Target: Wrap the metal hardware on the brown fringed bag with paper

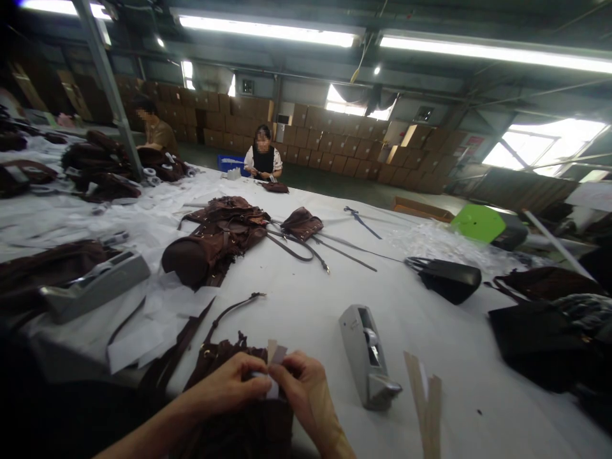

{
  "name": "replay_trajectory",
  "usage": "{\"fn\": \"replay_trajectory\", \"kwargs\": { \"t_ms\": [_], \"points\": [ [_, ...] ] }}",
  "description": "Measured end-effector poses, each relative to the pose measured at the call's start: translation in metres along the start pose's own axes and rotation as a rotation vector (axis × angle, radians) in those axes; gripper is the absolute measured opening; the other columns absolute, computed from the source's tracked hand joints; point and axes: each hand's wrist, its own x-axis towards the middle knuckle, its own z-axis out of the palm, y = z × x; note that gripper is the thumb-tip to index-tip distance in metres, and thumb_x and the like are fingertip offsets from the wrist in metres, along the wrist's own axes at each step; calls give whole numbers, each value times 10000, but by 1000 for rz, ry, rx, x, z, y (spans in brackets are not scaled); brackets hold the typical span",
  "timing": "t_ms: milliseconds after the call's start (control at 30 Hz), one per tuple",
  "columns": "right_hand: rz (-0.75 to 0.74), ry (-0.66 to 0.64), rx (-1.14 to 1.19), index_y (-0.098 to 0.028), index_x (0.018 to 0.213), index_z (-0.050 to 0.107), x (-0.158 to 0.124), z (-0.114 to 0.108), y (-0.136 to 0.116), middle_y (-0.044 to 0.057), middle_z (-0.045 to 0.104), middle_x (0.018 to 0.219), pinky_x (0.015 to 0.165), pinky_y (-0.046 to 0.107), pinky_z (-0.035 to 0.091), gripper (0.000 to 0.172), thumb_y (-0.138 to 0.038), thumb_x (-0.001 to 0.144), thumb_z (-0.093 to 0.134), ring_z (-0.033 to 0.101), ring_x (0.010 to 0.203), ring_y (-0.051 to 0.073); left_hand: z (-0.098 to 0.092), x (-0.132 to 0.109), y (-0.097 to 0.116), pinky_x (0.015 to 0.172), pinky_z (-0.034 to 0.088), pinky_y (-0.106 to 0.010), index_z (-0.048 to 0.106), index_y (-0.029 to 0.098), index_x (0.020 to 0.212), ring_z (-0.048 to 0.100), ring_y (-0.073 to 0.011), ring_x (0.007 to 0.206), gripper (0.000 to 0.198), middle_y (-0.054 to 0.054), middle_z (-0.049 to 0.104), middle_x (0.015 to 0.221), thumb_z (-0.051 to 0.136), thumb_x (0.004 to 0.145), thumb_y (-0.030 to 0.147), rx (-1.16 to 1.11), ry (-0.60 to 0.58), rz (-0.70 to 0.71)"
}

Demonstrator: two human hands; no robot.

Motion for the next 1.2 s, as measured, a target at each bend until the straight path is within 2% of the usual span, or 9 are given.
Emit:
{"fn": "replay_trajectory", "kwargs": {
  "t_ms": [100, 200, 267, 367, 567, 767, 900, 1067, 1200],
  "points": [
    [-67, 192, -88, -184, 959, 708, -5, 4, 15, 16, 664, 689, 583, 280, 484, 251, -388, 819, 668, 605, 629, 189, 7, 7, -8, 457, 230, -220, 646, 131, 677, 322, -77, 484, 250, 49, 413, 526, 559, 781, 341, -42, 100, -60],
    [-425, 387, -303, -195, 1147, 634, -16, 6, 27, 89, 698, 975, 768, 334, 535, 275, -293, 893, 597, 648, 886, 234, 8, 13, -14, 394, 204, -223, 607, 149, 669, 308, -75, 399, 286, 62, 393, 475, 571, 759, 418, -105, 146, -176],
    [-671, 337, -449, -215, 1270, 558, -23, 5, 32, 100, 677, 1117, 887, 368, 517, 353, -206, 917, 557, 617, 1041, 239, 6, 16, -17, 382, 210, -223, 620, 145, 686, 314, -75, 380, 307, 61, 405, 471, 581, 749, 444, -101, 144, -198],
    [-824, 162, -561, -227, 1344, 484, -27, 4, 35, 83, 690, 1126, 873, 361, 534, 428, -111, 932, 493, 626, 1045, 217, 4, 18, -20, 420, 250, -223, 649, 128, 682, 346, -82, 423, 319, 48, 430, 493, 588, 750, 434, -70, 99, -135],
    [-705, 151, -526, -216, 1311, 498, -31, 3, 43, 98, 690, 1108, 840, 379, 564, 401, -122, 921, 505, 643, 1015, 233, 4, 12, -18, 576, 352, -219, 696, 125, 742, 468, -120, 637, 256, 1, 571, 670, 601, 765, 361, -45, 35, 48],
    [-654, 98, -459, -235, 1303, 487, -34, 8, 38, 92, 683, 1089, 839, 376, 557, 389, -167, 921, 519, 635, 1000, 239, 10, 15, -22, 400, 234, -222, 574, 165, 733, 336, -85, 411, 353, 43, 442, 546, 449, 811, 485, -267, 124, -180],
    [-647, 44, -486, -220, 1350, 407, -35, 12, 30, 99, 660, 1114, 874, 402, 509, 450, -149, 911, 479, 618, 989, 242, 14, 25, -36, 474, 280, -211, 535, 164, 719, 374, -82, 502, 211, 37, 477, 611, 566, 721, 373, -323, 183, -88],
    [-560, -61, -621, -198, 1385, 297, -36, 11, 22, 124, 612, 1202, 980, 512, 356, 633, -105, 800, 522, 599, 1031, 279, 16, 24, -43, 572, 346, -230, 576, 165, 723, 464, -125, 606, 280, 6, 560, 669, 570, 803, 434, -229, 195, -21],
    [-428, -142, -541, -218, 1285, 376, -35, 12, 28, 52, 652, 1026, 959, 479, 343, 648, -87, 679, 565, 623, 907, 239, 17, 17, -43, 613, 365, -241, 618, 181, 698, 498, -148, 632, 318, 1, 598, 663, 546, 848, 452, -32, 183, 2]
  ]
}}
